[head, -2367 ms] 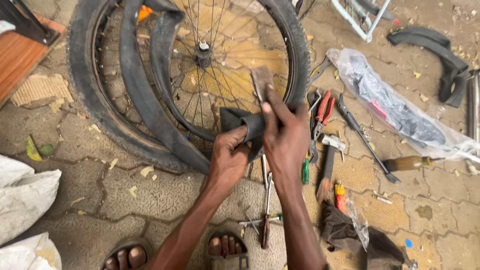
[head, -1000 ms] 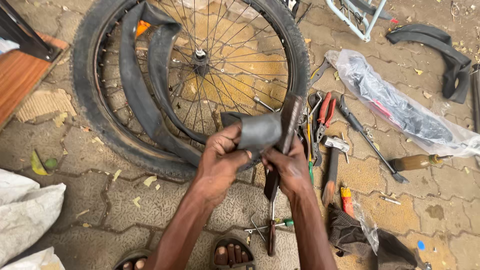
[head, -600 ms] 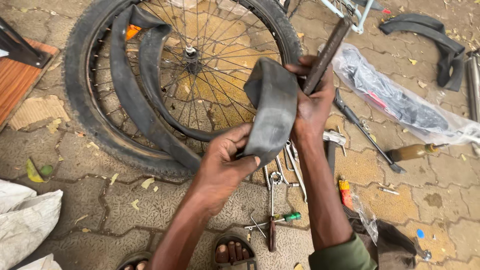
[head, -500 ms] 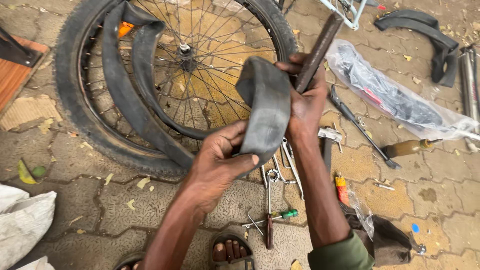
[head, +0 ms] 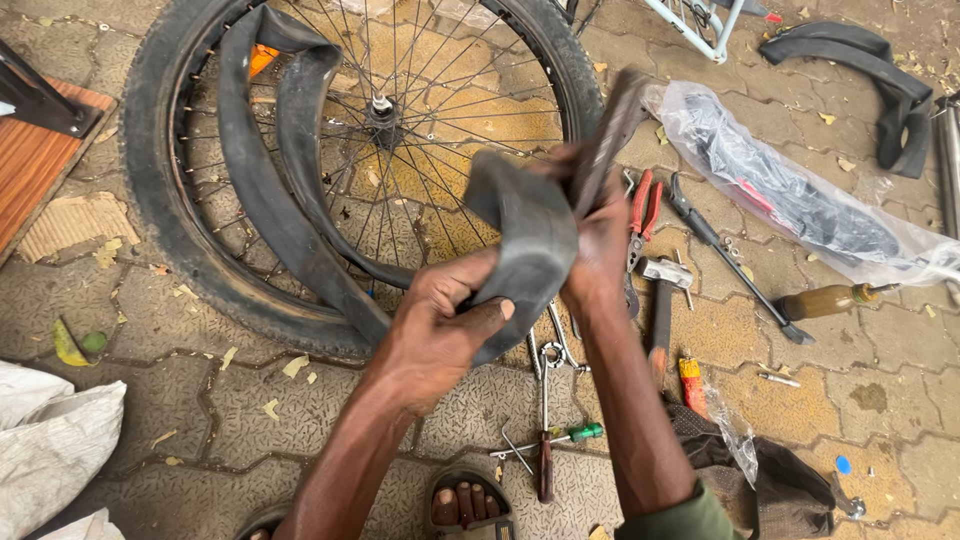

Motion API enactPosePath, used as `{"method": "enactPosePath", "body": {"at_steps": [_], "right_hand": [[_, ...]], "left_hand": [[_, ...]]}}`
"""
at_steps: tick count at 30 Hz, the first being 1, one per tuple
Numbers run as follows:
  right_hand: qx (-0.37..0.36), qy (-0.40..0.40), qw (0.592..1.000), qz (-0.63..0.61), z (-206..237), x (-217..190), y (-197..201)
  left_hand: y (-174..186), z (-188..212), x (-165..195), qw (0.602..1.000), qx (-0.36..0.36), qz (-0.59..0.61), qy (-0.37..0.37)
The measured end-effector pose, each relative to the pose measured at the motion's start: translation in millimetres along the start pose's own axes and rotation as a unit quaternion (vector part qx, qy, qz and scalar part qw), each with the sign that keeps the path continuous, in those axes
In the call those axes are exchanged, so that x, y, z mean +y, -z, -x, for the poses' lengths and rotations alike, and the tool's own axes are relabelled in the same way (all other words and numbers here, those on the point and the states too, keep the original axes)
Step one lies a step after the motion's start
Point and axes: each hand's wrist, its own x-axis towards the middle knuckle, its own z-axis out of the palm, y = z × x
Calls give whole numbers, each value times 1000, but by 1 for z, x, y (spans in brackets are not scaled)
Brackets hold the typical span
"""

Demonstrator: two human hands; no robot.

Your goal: The person crouches on a paved floor beside a bicycle wheel and works on a removed rubber inner tube. They hold the tube against their leg and repeatedly roughen a section of it with a rasp-like file, then squeeze glue from a tube onto the roughened spot and press a patch onto the glued area with their fingers.

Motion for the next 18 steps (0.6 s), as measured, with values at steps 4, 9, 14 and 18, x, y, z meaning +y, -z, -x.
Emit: {"method": "enactPosePath", "body": {"at_steps": [4, 9, 14, 18], "right_hand": [[-67, -54, 996, -10, 35, 18, -6], [9, -197, 980, -24, 67, 31, -2], [29, -228, 972, 51, 75, 18, -9], [26, 65, 938, 340, 87, -21, -24]], "left_hand": [[10, -1, -5, 988, 37, -141, -56], [25, -3, -9, 828, 50, -520, -204], [23, -14, -19, 965, 87, -187, -163], [19, -16, -29, 987, 152, 38, -40]]}}
